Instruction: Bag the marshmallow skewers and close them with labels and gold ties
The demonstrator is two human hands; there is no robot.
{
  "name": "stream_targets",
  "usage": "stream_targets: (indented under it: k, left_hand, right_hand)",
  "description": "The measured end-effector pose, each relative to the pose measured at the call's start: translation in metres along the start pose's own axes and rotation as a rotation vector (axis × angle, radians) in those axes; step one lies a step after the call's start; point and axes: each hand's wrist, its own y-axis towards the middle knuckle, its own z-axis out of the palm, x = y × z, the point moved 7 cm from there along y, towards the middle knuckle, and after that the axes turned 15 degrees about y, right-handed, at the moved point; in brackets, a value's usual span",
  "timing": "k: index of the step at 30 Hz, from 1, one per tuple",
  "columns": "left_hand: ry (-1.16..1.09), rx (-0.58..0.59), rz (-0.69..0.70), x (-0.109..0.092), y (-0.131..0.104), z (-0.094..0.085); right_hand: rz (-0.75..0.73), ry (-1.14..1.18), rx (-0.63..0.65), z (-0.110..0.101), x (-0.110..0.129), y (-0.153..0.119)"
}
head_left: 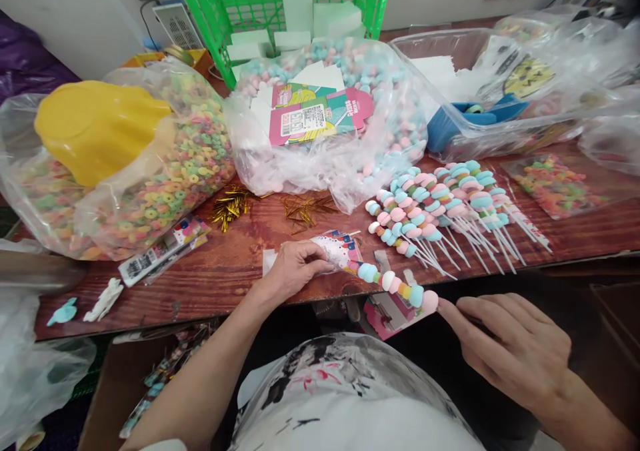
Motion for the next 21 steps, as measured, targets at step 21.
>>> stream_targets:
  k: [21]
  left_hand:
    - [-0.012, -0.009, -0.071, -0.002, 0.000, -0.003]
  right_hand:
    - [0.144, 0.010, -0.184, 0.001, -0.010, -0.013]
